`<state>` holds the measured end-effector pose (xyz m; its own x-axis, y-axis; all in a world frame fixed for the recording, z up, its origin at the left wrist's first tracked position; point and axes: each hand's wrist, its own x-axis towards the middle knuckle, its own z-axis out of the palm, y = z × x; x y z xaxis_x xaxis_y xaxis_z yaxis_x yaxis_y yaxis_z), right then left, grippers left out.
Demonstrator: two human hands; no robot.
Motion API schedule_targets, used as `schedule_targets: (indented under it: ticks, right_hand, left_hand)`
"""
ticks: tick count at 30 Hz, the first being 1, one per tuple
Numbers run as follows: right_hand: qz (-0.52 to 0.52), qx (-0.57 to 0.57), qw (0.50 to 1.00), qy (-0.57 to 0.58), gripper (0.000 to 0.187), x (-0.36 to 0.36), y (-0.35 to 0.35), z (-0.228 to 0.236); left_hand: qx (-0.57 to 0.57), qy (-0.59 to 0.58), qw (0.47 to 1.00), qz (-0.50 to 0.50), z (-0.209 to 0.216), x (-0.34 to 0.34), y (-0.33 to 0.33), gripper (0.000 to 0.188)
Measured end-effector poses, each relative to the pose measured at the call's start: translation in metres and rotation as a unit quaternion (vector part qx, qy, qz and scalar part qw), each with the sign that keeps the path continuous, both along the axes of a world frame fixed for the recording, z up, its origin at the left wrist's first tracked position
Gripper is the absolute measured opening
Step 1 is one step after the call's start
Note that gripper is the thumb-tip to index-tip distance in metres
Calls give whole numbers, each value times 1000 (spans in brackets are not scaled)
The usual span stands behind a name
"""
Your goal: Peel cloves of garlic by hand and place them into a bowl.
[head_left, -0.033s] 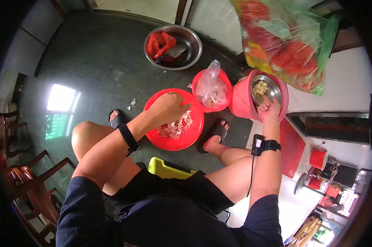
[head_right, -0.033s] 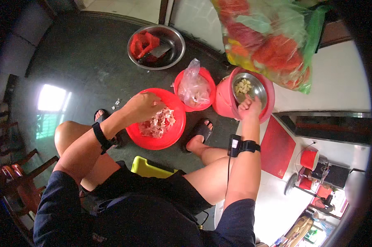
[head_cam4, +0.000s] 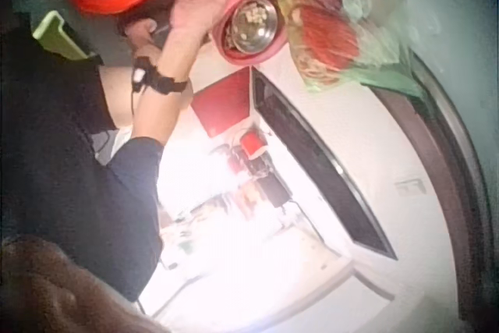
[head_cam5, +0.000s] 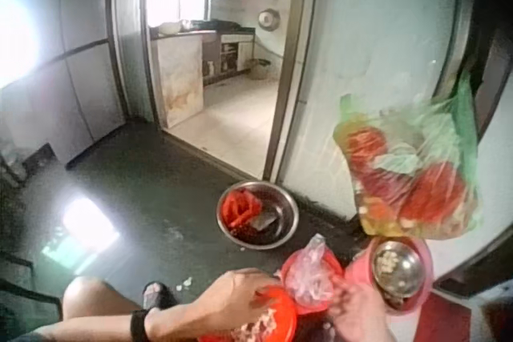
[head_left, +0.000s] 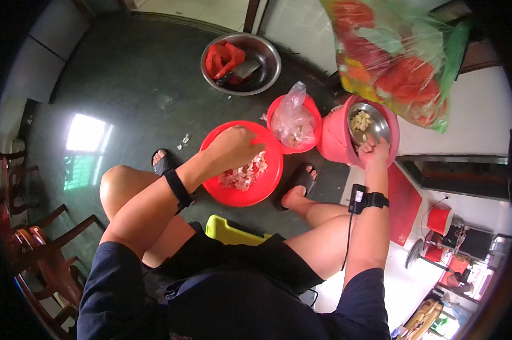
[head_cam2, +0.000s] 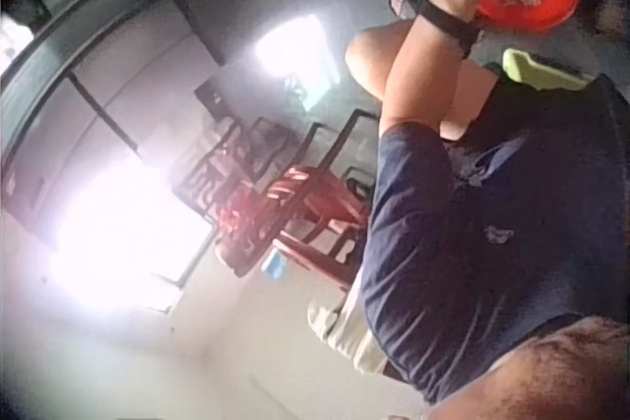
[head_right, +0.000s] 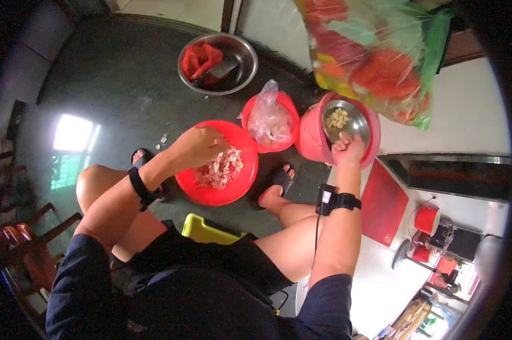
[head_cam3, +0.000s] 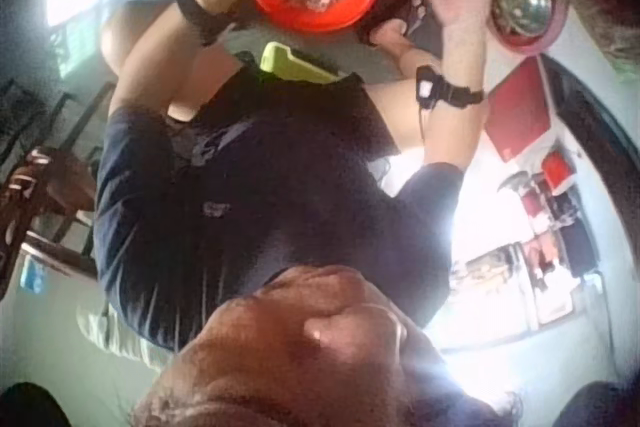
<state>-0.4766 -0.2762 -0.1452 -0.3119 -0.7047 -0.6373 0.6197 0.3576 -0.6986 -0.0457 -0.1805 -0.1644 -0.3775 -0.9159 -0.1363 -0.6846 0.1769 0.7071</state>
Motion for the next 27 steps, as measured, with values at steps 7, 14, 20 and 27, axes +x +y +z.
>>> schedule_targets:
  ticks: [7, 14, 20, 27]
  right_hand:
    - [187, -35, 981, -32, 35, 112, 45, 16]
    - [301, -73, 931, -195, 69, 236, 92, 52]
    - [311, -169, 903, -243, 81, 235, 97, 65]
    - [341, -244, 901, -109, 63, 231, 100, 71]
  left_hand:
    - [-103, 99, 989, 44, 47, 6, 1, 34]
    - [-169, 240, 955, 42, 69, -9, 9, 38]
    - [-151, 243, 957, 51, 61, -9, 1, 31]
    - [-256, 269, 923, 96, 63, -14, -2, 22]
